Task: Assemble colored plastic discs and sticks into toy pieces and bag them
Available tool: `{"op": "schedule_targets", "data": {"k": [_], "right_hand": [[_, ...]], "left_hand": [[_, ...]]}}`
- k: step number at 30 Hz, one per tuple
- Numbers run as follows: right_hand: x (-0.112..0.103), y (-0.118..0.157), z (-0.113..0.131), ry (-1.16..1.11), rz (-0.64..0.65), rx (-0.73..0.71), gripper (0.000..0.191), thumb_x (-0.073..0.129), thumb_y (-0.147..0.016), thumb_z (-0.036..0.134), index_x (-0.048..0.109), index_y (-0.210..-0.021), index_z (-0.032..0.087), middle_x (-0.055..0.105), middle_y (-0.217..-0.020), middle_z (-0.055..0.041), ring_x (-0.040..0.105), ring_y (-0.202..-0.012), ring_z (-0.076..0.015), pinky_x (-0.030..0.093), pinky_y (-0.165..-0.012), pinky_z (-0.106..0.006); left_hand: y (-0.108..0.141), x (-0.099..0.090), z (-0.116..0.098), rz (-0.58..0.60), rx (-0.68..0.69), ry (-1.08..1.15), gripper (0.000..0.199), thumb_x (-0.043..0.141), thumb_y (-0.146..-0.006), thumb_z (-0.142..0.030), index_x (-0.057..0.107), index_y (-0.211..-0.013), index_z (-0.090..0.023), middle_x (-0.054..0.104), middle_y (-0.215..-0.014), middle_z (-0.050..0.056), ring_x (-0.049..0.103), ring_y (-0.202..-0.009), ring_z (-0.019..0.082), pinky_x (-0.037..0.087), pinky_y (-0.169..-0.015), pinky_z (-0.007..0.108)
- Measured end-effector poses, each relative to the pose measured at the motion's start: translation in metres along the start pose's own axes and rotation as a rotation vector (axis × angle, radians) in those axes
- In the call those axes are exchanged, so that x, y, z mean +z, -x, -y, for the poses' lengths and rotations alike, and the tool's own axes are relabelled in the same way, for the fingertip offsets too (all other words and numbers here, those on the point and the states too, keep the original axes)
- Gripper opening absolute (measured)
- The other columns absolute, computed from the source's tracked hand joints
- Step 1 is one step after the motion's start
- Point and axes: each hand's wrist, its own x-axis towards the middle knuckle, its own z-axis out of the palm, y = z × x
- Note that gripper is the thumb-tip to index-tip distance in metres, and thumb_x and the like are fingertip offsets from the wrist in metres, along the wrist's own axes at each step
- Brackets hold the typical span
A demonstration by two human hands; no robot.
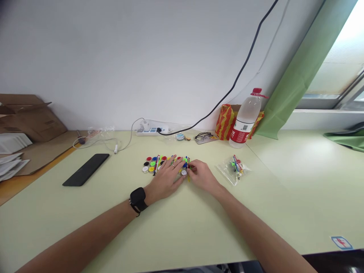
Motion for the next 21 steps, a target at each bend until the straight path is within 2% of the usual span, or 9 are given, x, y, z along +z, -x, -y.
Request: {"op": "schedule_targets", "data": {"k": [6, 10, 14, 16, 18, 19, 21], "right_hand": [[0.005, -0.001, 0.000, -0.004, 0.021, -0.097, 0.028, 0.057, -0.093, 0.015, 0.072, -0.115, 0.022, 0.068, -0.114, -0.0103, 0.069, -0.101, -0.0235, 0.060, -0.094, -0.042], [0.009, -0.002, -0.002, 0.032, 0.003, -0.120, 0.025, 0.056, -0.094, 0.017, 0.072, -0.113, 0.021, 0.068, -0.113, -0.0108, 0.069, -0.102, -0.0234, 0.060, -0.093, -0.040], [0.003, -0.005, -0.001, 0.141, -0.022, -0.163, 0.025, 0.055, -0.095, 0.020, 0.069, -0.116, 0.022, 0.069, -0.114, -0.0114, 0.068, -0.104, -0.0251, 0.059, -0.093, -0.042], [-0.017, -0.007, -0.004, 0.297, -0.087, -0.181, 0.024, 0.057, -0.095, 0.023, 0.069, -0.116, 0.021, 0.070, -0.118, -0.0130, 0.066, -0.112, -0.0284, 0.056, -0.098, -0.046], [-0.051, -0.009, -0.012, 0.488, -0.141, -0.143, 0.023, 0.061, -0.093, 0.030, 0.070, -0.112, 0.022, 0.071, -0.122, -0.0135, 0.062, -0.120, -0.0325, 0.051, -0.104, -0.051], [-0.072, -0.009, -0.019, 0.560, -0.182, -0.086, 0.024, 0.063, -0.092, 0.035, 0.071, -0.111, 0.022, 0.071, -0.123, -0.0132, 0.062, -0.122, -0.0336, 0.050, -0.105, -0.051], [-0.117, -0.006, -0.037, 0.668, -0.281, 0.127, 0.030, 0.060, -0.092, 0.043, 0.071, -0.111, 0.022, 0.072, -0.123, -0.0126, 0.063, -0.120, -0.0346, 0.049, -0.104, -0.052]], "left_hand": [[0.000, 0.001, -0.001, 0.034, -0.052, -0.063, 0.041, 0.045, -0.106, -0.032, 0.056, -0.144, -0.022, 0.059, -0.149, 0.010, 0.038, -0.150, 0.035, 0.037, -0.119, 0.057], [-0.001, 0.000, -0.002, 0.067, -0.058, -0.066, 0.042, 0.043, -0.106, -0.032, 0.055, -0.145, -0.022, 0.060, -0.148, 0.009, 0.042, -0.148, 0.032, 0.036, -0.120, 0.054], [-0.005, -0.010, 0.007, 0.054, -0.102, -0.064, 0.061, 0.053, -0.100, -0.050, 0.046, -0.153, -0.020, 0.048, -0.159, 0.012, 0.034, -0.152, 0.035, 0.030, -0.123, 0.056], [-0.008, -0.015, 0.017, 0.070, -0.142, -0.058, 0.073, 0.056, -0.096, -0.062, 0.043, -0.155, -0.020, 0.044, -0.162, 0.013, 0.028, -0.154, 0.039, 0.029, -0.122, 0.058], [-0.011, -0.019, 0.026, 0.111, -0.159, -0.037, 0.076, 0.053, -0.096, -0.067, 0.042, -0.156, -0.021, 0.046, -0.160, 0.013, 0.026, -0.155, 0.039, 0.030, -0.121, 0.058], [-0.012, -0.019, 0.030, 0.132, -0.159, -0.028, 0.076, 0.051, -0.096, -0.067, 0.043, -0.155, -0.021, 0.048, -0.159, 0.013, 0.026, -0.155, 0.040, 0.030, -0.121, 0.058], [-0.015, -0.017, 0.034, 0.164, -0.154, -0.020, 0.072, 0.049, -0.098, -0.067, 0.045, -0.153, -0.021, 0.052, -0.156, 0.012, 0.026, -0.154, 0.041, 0.030, -0.120, 0.059]]}}
